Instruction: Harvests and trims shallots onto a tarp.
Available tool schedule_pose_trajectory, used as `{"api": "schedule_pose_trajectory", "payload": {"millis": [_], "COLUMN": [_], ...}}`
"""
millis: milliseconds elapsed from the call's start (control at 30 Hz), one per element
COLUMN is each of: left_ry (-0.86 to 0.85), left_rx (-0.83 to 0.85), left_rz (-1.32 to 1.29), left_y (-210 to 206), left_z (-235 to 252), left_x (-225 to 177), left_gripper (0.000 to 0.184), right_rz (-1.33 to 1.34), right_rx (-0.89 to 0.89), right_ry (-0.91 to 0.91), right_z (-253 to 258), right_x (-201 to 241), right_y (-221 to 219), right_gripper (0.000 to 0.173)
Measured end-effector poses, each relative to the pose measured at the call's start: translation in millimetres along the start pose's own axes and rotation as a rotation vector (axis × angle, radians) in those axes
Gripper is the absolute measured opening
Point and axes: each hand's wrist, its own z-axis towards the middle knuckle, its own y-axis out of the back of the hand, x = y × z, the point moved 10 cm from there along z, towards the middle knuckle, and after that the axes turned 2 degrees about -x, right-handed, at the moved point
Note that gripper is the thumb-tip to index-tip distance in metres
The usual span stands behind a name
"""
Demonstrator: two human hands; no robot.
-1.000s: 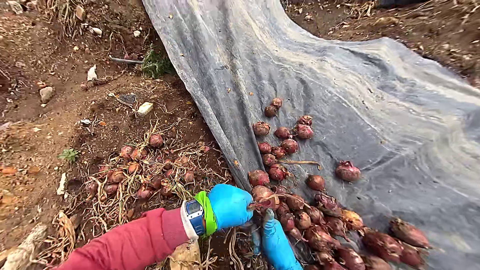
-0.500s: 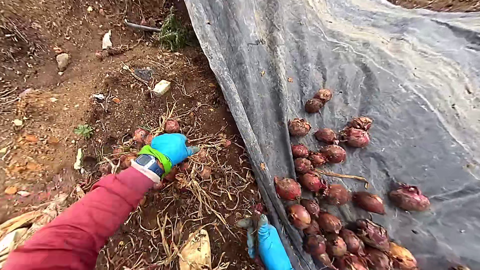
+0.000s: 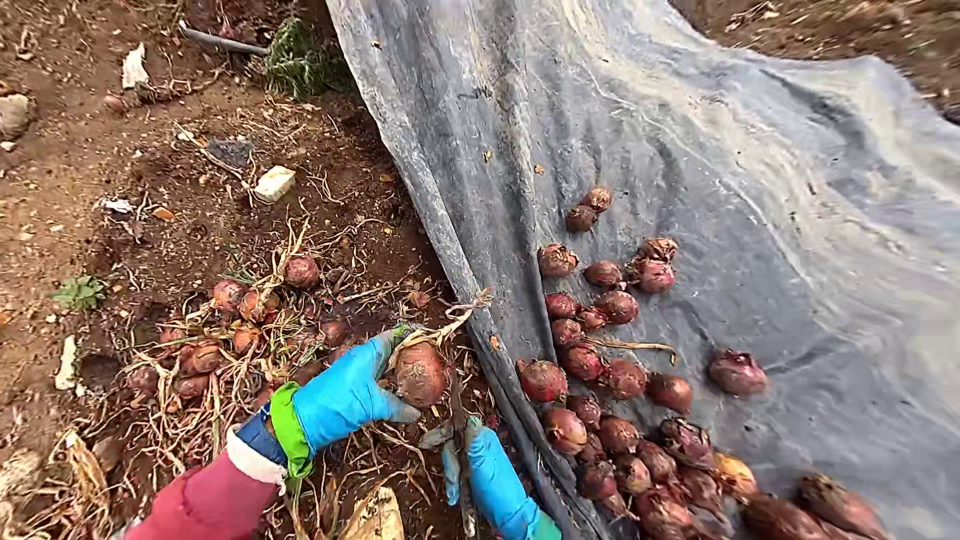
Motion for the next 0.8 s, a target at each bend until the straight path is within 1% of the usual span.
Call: {"api": "schedule_pose_trajectory", "payload": {"millis": [33, 67, 133, 200, 267, 300, 333, 400, 433, 467, 500, 533, 567, 600, 633, 667, 700, 733, 767, 800], "left_ry": [0.014, 0.043, 0.085, 0.095, 0.116, 0.128, 0.143, 0.154, 0.137, 0.102, 0.065, 0.026, -0.018, -0.068, -0.095, -0.093, -0.056, 0.005, 0.082, 0.160], "left_rx": [0.070, 0.134, 0.253, 0.371, 0.448, 0.441, 0.407, 0.270, 0.208, 0.191, 0.249, 0.362, 0.480, 0.563, 0.580, 0.530, 0.422, 0.281, 0.143, 0.033], "left_rz": [0.043, 0.165, 0.490, 0.763, 0.944, 0.973, 0.970, 0.902, 0.857, 0.849, 0.907, 1.001, 1.082, 1.124, 1.128, 1.116, 1.107, 1.117, 1.134, 1.164], "left_y": [-18.2, -34.1, -55.2, -66.0, -75.4, -78.8, -80.6, -78.7, -81.1, -90.6, -109.3, -134.8, -160.9, -182.2, -193.4, -190.8, -173.8, -145.6, -112.0, -79.2], "left_z": [-9.3, -19.4, -35.2, -42.8, -47.1, -47.7, -46.8, -38.6, -36.9, -39.6, -46.5, -55.8, -64.0, -69.4, -70.0, -62.0, -44.5, -22.8, -2.2, 15.3], "left_x": [-0.3, 0.6, -6.7, -18.7, -20.0, -18.1, -15.1, -10.2, -10.7, -14.7, -20.9, -25.8, -28.4, -29.5, -31.8, -37.1, -43.0, -44.8, -38.0, -23.9], "left_gripper": [0.094, 0.086, 0.073, 0.062, 0.054, 0.050, 0.049, 0.052, 0.052, 0.049, 0.047, 0.046, 0.043, 0.040, 0.038, 0.035, 0.033, 0.031, 0.030, 0.030], "right_rz": [-0.023, -0.057, -0.193, -0.346, -0.378, -0.333, -0.243, -0.087, -0.080, -0.133, -0.210, -0.282, -0.331, -0.346, -0.316, -0.240, -0.134, -0.024, 0.075, 0.116], "right_rx": [0.032, 0.039, 0.011, -0.011, -0.007, -0.022, -0.052, -0.140, -0.168, -0.148, -0.078, -0.003, 0.029, 0.009, -0.058, -0.158, -0.264, -0.368, -0.470, -0.551], "right_ry": [0.065, 0.104, 0.140, 0.103, -0.004, -0.014, 0.016, 0.083, 0.063, 0.008, -0.047, -0.079, -0.068, -0.035, 0.016, 0.090, 0.163, 0.220, 0.251, 0.263], "right_z": [-2.1, -6.3, -17.2, -26.6, -39.4, -47.7, -56.7, -72.2, -78.9, -85.2, -92.2, -99.5, -105.0, -109.9, -117.2, -124.5, -128.5, -129.6, -131.6, -133.4], "right_x": [15.7, 27.9, 42.7, 40.6, 28.8, 24.2, 20.8, 12.7, 4.3, -6.7, -16.2, -21.5, -21.2, -18.1, -14.6, -9.1, -1.8, 4.1, 7.3, 8.7], "right_y": [-10.9, -17.1, -15.1, -7.1, 2.3, 9.3, 16.6, 32.5, 37.8, 38.8, 35.6, 31.7, 30.7, 33.7, 40.7, 51.3, 64.5, 79.5, 94.4, 106.4], "right_gripper": [0.079, 0.075, 0.079, 0.086, 0.085, 0.086, 0.087, 0.092, 0.091, 0.090, 0.093, 0.096, 0.097, 0.096, 0.093, 0.091, 0.092, 0.094, 0.095, 0.093]}}
